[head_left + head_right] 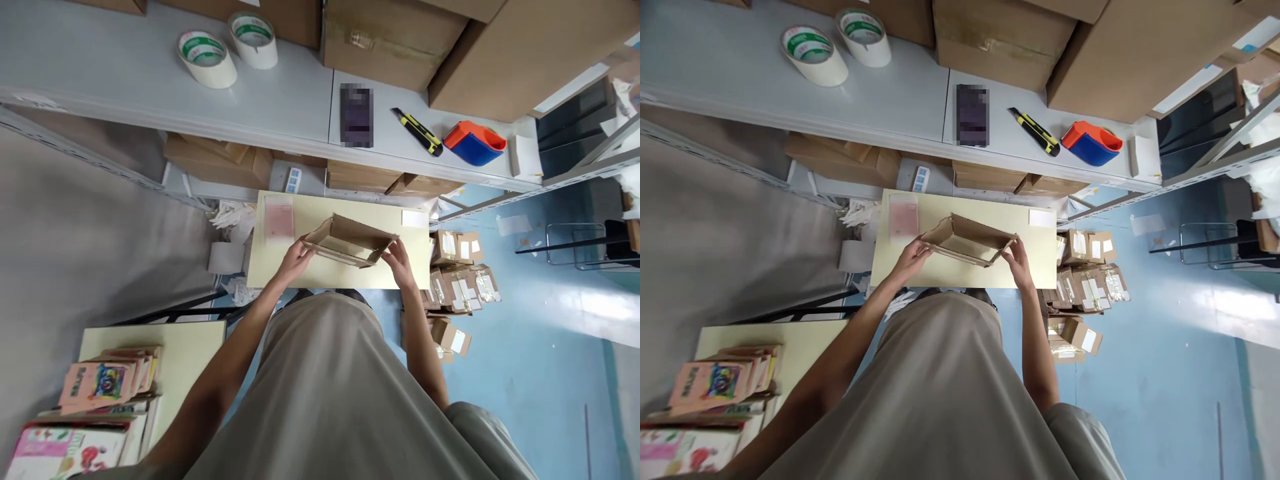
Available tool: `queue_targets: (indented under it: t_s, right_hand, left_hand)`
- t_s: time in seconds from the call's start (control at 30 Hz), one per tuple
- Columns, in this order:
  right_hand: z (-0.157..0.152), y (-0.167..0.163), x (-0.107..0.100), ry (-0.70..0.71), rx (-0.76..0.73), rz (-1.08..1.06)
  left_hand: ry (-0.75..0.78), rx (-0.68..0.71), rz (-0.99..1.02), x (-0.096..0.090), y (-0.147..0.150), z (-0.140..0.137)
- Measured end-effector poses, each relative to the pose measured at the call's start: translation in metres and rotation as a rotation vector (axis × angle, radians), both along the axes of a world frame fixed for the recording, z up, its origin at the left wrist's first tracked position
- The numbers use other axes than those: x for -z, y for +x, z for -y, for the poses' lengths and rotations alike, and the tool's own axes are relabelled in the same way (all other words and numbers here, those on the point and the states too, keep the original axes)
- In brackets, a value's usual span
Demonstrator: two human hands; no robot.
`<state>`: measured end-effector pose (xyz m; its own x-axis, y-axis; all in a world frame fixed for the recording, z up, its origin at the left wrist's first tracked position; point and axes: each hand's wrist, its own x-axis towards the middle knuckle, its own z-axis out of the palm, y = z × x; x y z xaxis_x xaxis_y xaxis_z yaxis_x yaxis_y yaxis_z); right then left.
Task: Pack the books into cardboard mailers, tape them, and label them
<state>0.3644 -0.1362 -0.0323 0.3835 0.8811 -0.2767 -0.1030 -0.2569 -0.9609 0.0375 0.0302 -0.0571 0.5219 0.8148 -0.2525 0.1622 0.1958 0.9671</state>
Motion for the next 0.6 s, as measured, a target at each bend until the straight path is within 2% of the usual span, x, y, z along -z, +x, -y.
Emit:
queue_targets:
  t_s: [0.1,0.23,0.33,0.43,0.6]
  right_hand:
    - [-0.005,0.016,0.008,-0.012,-0.010,-0.064]
    - [-0.005,0.038,0.020,-0.079,0.024,-0.114]
    - [-0.004,0.056,0.022,-0.064,0.035,-0.187]
    - [-0.005,0.070,0.020,-0.037,-0.017,-0.177]
    - [-0.011,0.078,0.019,-0.022,-0.063,-0.113]
  left_hand:
    - [-0.015,-0.015,-0.018,-0.003,0.021,0.009]
    - [-0.027,-0.147,-0.053,-0.004,0.042,0.027]
    - [-0.178,-0.293,-0.044,-0.005,0.052,0.042]
    - [-0.286,-0.428,-0.065,-0.010,0.061,0.053]
    - [-0.256,-0.459,-0.090,-0.020,0.079,0.061]
